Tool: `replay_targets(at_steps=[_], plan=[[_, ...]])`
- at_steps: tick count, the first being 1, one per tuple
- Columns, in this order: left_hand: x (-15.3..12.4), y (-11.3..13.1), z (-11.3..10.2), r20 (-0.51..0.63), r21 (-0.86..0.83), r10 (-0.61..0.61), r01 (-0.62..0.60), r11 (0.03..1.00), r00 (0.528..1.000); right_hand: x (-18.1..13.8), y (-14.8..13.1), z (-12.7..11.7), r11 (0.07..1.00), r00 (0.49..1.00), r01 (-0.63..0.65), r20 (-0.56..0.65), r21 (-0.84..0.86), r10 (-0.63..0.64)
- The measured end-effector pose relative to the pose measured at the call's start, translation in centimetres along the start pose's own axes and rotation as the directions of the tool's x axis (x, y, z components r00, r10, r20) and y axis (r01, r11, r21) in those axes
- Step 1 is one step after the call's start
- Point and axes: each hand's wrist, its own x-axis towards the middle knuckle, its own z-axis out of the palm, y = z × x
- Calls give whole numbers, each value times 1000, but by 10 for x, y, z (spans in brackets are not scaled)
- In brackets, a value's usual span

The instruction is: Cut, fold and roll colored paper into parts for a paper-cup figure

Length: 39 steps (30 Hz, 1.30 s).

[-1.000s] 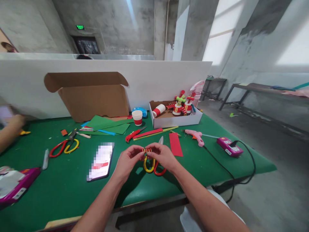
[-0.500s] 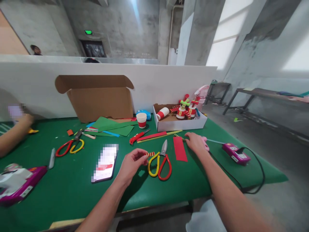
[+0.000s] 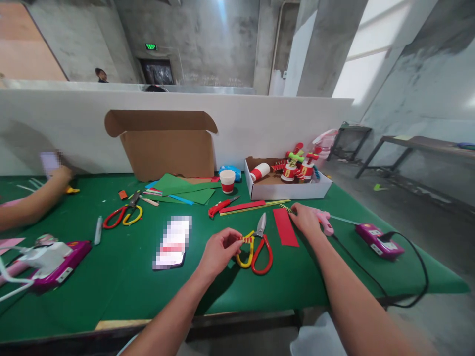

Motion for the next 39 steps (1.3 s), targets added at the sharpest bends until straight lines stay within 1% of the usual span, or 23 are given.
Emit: replay_targets(at_steps=[2, 5, 7, 8, 9, 10, 11, 12, 13, 14, 15, 16, 17, 18, 19, 20, 22, 24, 27, 30, 33, 36, 39], plan=[[3, -3, -4, -51, 96, 55, -50, 994, 997, 0, 3, -6, 999, 998, -32, -60, 4, 32], [13, -7, -8, -114, 225, 118, -90, 970, 987, -3, 3, -20, 994, 972, -59, -222, 92, 78], [20, -8, -10, -139, 268, 120, -80, 960, 983, -13, -4, -30, 965, 941, -46, -314, 258, 129], [22, -8, -9, -159, 284, 125, -76, 956, 979, -22, -12, -34, 923, 930, -19, -332, 384, 157], [22, -7, -9, -185, 301, 147, -86, 950, 972, -32, -21, -36, 844, 928, 17, -322, 536, 186], [21, -6, -8, -210, 316, 184, -111, 942, 960, -44, -32, -36, 717, 942, 62, -277, 695, 187], [19, -4, -7, -221, 325, 227, -148, 934, 949, -57, -44, -34, 549, 966, 78, -198, 832, 163], [16, -2, -7, -212, 327, 266, -188, 926, 940, -70, -56, -31, 389, 992, 48, -88, 920, 86], [13, 0, -7, -190, 324, 296, -225, 919, 936, -81, -67, -27, 271, 1000, -11, 12, 963, 1], [12, 3, -8, -164, 330, 314, -248, 911, 935, -89, -77, -22, 191, 995, -64, 78, 980, -67], [12, 6, -11, -135, 379, 321, -250, 891, 937, -94, -85, -17, 140, 989, -93, 108, 986, -97], [16, 9, -14, -123, 460, 330, -241, 855, 936, -95, -91, -13, 101, 989, -101, 111, 990, -98], [22, 12, -18, -119, 591, 347, -215, 778, 930, -94, -94, -10, 67, 993, -92, 97, 994, -74], [31, 15, -21, -85, 755, 356, -173, 633, 931, -89, -94, -7, 39, 997, -76, 77, 996, -26], [42, 17, -24, -62, 804, 352, -162, 572, 934, -84, -94, -5, 18, 998, -55, 55, 998, 27], [55, 19, -26, -38, 831, 345, -162, 532, 938, -78, -92, -3, 7, 996, -39, 38, 999, 81], [79, 19, -25, 0, 882, 312, -147, 448, 950, -68, -87, 1, 17, 988, -17, 14, 1000, 156], [99, 15, -20, 18, 919, 277, -126, 374, 961, -63, -83, 5, 55, 983, 5, -15, 998, 181], [118, 7, -15, 61, 948, 227, -127, 290, 972, -64, -78, 10, 113, 985, 48, -66, 992, 161], [132, 3, -19, 95, 960, 170, -135, 245, 981, -68, -75, 11, 149, 991, 57, -75, 987, 115], [145, 3, -29, 97, 966, 108, -119, 228, 989, -68, -73, 9, 162, 993, 57, -74, 985, 97], [155, 4, -36, 88, 970, 65, -100, 220, 994, -66, -73, 7, 143, 992, 52, -68, 988, 106], [159, 3, -37, 93, 969, 68, -106, 224, 993, -65, -75, 7, 123, 992, 44, -58, 991, 111]])
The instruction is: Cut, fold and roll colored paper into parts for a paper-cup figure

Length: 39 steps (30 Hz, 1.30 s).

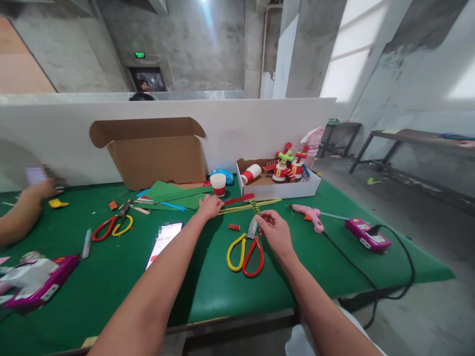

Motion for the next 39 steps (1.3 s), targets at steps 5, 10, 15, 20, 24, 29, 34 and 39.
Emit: replay_targets(at_steps=[5, 10, 15, 20, 24, 29, 34, 39], plan=[[-13, 10, 8, -50, -40, 72, -74, 996, 996, -1, 1, 4, 999, 1000, -5, 18, -33, 5], [-34, 22, 12, -92, -90, 124, -133, 987, 988, -3, 1, 8, 999, 999, -4, 32, -49, 6], [-36, 29, 3, -167, -180, 54, -84, 980, 985, -7, 2, 16, 1000, 998, -26, 52, -12, 27], [-47, 38, -9, -211, -395, -4, -81, 915, 977, -8, 3, 23, 988, 993, -107, 59, 112, 101], [-85, 51, -14, -183, -639, 17, -132, 758, 983, -14, -2, 29, 897, 964, -262, 146, 357, 224], [-132, 66, -12, -54, -986, -62, -43, 161, 997, -36, -6, 41, 775, 891, -434, 347, 459, 294], [-145, 64, -16, -44, -995, -193, -26, 95, 980, -47, -3, 44, 835, 848, -449, 446, 319, 286], [-153, 52, -22, -260, -831, -122, -157, 533, 958, -35, -11, 31, 957, 929, -216, 342, 194, 141]])
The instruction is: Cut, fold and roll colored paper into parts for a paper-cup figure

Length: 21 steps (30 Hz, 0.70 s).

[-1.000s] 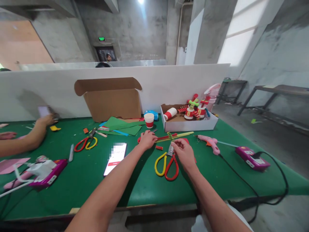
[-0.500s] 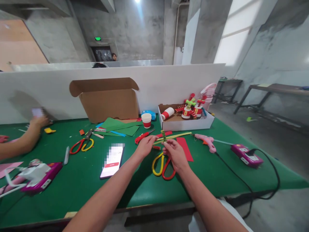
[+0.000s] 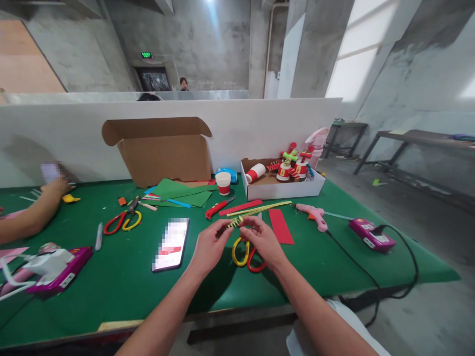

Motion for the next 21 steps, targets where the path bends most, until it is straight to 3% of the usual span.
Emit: replay_targets(at_steps=[4, 11, 21], plan=[[-5, 0, 0, 79, 89, 85, -92, 992, 993, 0, -5, -6, 998, 998, -8, 55, -61, 12], [0, -6, 0, 67, -235, -99, 112, 966, 993, 0, -3, -7, 998, 1000, -11, 23, -56, 12], [4, -11, -9, -2, -374, -202, 187, 909, 979, 7, -7, -25, 997, 998, 34, -50, -75, -37]])
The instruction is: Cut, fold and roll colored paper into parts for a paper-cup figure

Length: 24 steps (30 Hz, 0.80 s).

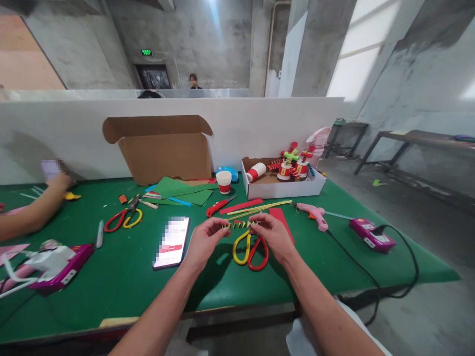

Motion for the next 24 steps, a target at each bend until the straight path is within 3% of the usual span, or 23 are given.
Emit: replay_targets(at_steps=[4, 9, 13, 16, 20, 24], plan=[[-4, -1, 10, -9, -198, -65, 62, 978, 998, -2, 1, 6, 990, 998, -29, -56, 141, 37], [-14, -6, 31, 22, -350, -116, 117, 929, 993, -11, 6, 22, 984, 983, -112, 161, 138, 90], [-19, -8, 39, 3, -429, -173, 158, 889, 985, -15, 10, 29, 988, 980, -76, 195, 136, 48], [-19, -10, 38, 36, -391, -153, 155, 907, 988, -13, 12, 29, 993, 982, -62, 184, 104, 42], [-15, -9, 31, 55, -200, -62, 72, 977, 997, -6, 12, 20, 998, 995, 7, 94, 67, -13], [-12, -3, 23, 56, -135, -23, 31, 990, 998, -4, 11, 7, 979, 985, 67, 169, -195, -34]])
